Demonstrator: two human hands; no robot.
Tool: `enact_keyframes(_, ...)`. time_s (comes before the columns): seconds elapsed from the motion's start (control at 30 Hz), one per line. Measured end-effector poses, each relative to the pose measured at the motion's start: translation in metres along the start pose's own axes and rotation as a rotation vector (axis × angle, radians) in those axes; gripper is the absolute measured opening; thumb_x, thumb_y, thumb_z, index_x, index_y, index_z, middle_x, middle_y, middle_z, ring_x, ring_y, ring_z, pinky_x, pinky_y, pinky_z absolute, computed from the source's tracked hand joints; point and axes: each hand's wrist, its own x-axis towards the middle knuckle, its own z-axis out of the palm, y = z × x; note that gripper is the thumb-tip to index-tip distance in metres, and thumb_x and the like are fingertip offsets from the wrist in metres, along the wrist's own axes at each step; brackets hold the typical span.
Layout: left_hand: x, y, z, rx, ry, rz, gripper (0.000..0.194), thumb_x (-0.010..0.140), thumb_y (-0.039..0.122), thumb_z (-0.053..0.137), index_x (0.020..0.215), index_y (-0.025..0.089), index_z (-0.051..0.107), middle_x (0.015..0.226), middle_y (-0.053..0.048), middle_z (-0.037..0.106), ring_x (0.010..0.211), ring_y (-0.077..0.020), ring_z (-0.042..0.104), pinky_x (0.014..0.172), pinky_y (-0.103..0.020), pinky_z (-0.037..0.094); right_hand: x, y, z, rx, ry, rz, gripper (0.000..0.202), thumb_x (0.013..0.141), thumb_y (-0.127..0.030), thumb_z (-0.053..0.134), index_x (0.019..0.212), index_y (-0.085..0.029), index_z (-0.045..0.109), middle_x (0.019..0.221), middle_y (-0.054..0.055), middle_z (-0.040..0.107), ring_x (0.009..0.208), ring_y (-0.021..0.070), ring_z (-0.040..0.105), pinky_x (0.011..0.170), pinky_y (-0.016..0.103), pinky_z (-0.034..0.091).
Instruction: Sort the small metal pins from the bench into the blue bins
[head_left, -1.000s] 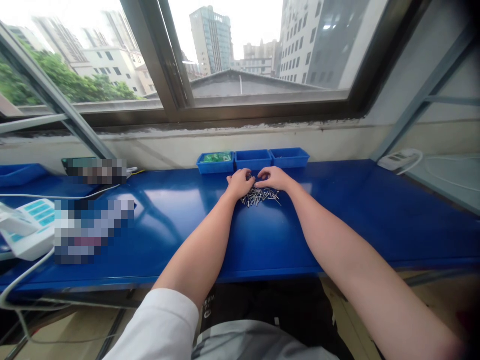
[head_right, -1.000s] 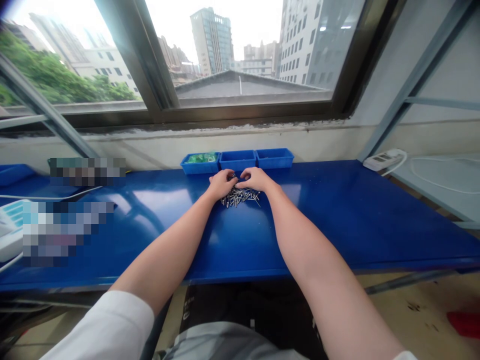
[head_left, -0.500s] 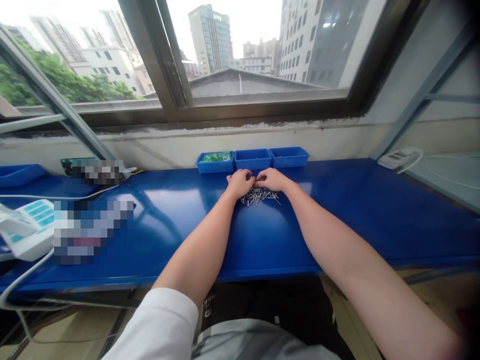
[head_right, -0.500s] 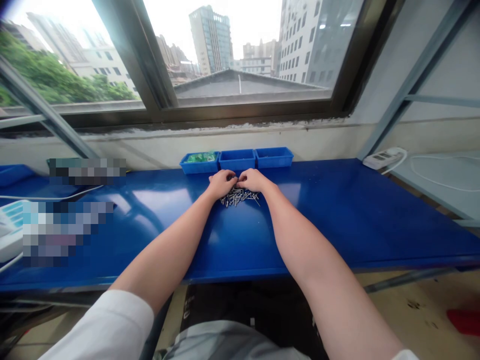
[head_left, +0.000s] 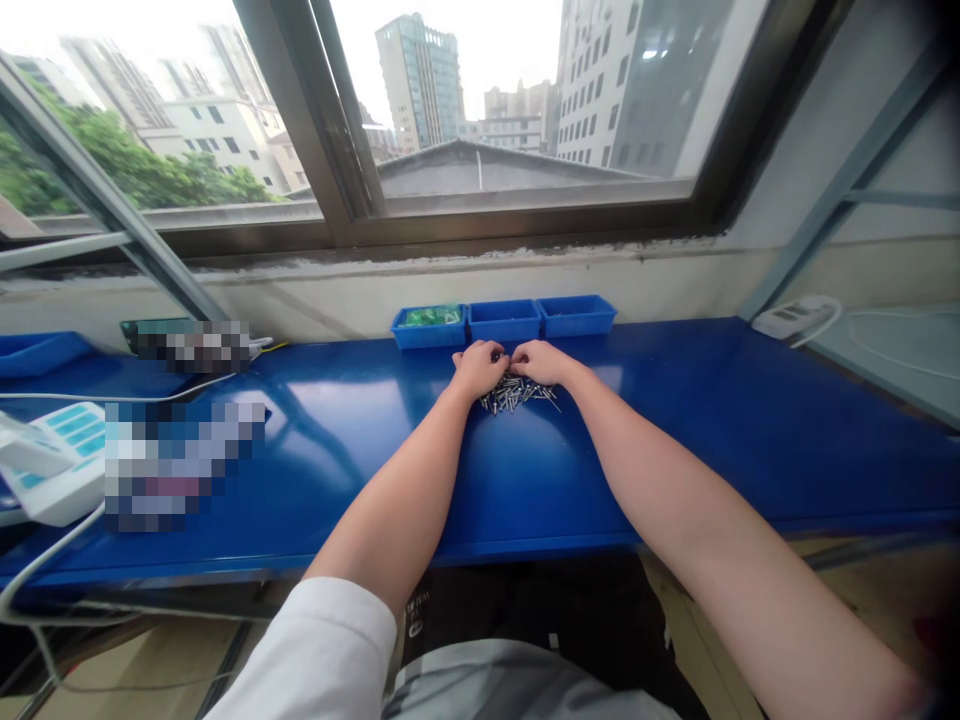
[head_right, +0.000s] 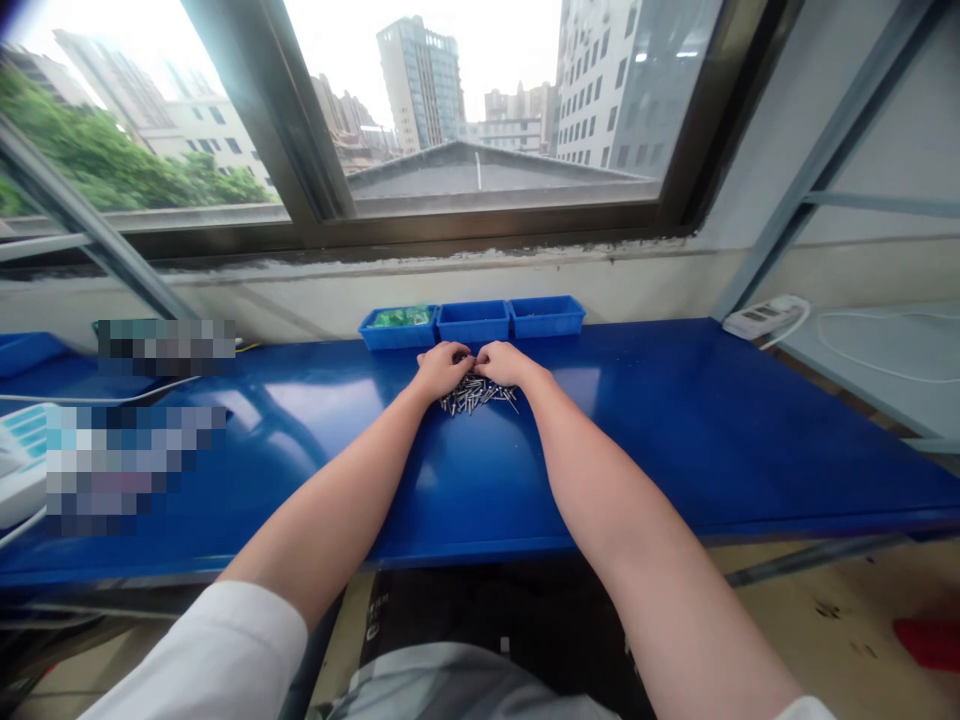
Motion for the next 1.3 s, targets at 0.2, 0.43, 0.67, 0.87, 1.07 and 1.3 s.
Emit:
enact_keyframes(0.2,-0.001,-0.001,-0.001,-0.072,0.018,0.042,0.028,0.087,0.037,0.045,0.102,0.026,0.066,0.11,-0.003,0.065,0.107,-0.0229,0.056,0.093,-0.04,0.035,-0.001,0.003,0.002,0.118,0.137,-0.019,0.015,0.078,-0.027,0.058,0.082,-0.015,0.067,0.078,0.004,0.068,0.068,0.0142,0.058,0.064,0.024,0.042)
enact_keyframes(0.43,-0.002,0.0,-0.003,-0.087,0.041,0.099,0.025,0.088,0.036,0.048,0.099,0.026,0.068,0.107,-0.001,0.068,0.103,-0.0199,0.058,0.094,-0.035,0.034,-0.001,0.001,-0.003,0.149,0.24,-0.071,0.032,0.082,-0.037,0.05,0.061,-0.015,0.06,0.055,0.0,0.057,0.053,0.0114,0.048,0.056,0.025,0.036)
enact_keyframes(0.67,-0.002,0.0,-0.004,-0.086,0.038,0.09,0.028,0.091,0.037,0.044,0.095,0.027,0.069,0.106,0.0,0.069,0.101,-0.0189,0.059,0.094,-0.033,0.036,0.001,0.001,-0.001,0.39,0.316,-0.064,0.025,0.076,-0.038,0.056,0.072,-0.015,0.062,0.064,0.003,0.065,0.059,0.0133,0.056,0.061,0.026,0.043)
enact_keyframes(0.87,-0.002,0.002,-0.005,-0.071,0.036,0.07,0.03,0.091,0.041,0.044,0.103,0.028,0.067,0.108,-0.001,0.067,0.104,-0.0202,0.058,0.092,-0.034,0.035,0.0,-0.001,-0.001,0.587,0.351,-0.054,0.027,0.066,-0.039,0.065,0.075,-0.014,0.065,0.068,0.005,0.066,0.061,0.0151,0.058,0.061,0.029,0.048)
enact_keyframes(1.07,-0.001,0.0,-0.001,-0.089,0.088,-0.007,0.039,0.089,0.048,0.045,0.118,0.025,0.057,0.116,-0.005,0.064,0.108,-0.0226,0.056,0.093,-0.037,0.034,0.002,0.011,-0.011,0.381,0.678,0.035,0.028,0.07,-0.033,0.058,0.089,-0.014,0.067,0.087,0.009,0.07,0.08,0.0204,0.062,0.078,0.034,0.05)
enact_keyframes(1.3,0.0,-0.001,0.0,-0.056,0.033,-0.031,0.036,0.09,0.044,0.043,0.117,0.025,0.057,0.117,-0.006,0.063,0.111,-0.0241,0.054,0.094,-0.039,0.034,-0.004,0.037,-0.023,-0.006,0.899,0.336,0.046,0.069,-0.026,0.056,0.113,-0.017,0.061,0.111,0.012,0.064,0.11,0.0328,0.047,0.095,0.053,0.036)
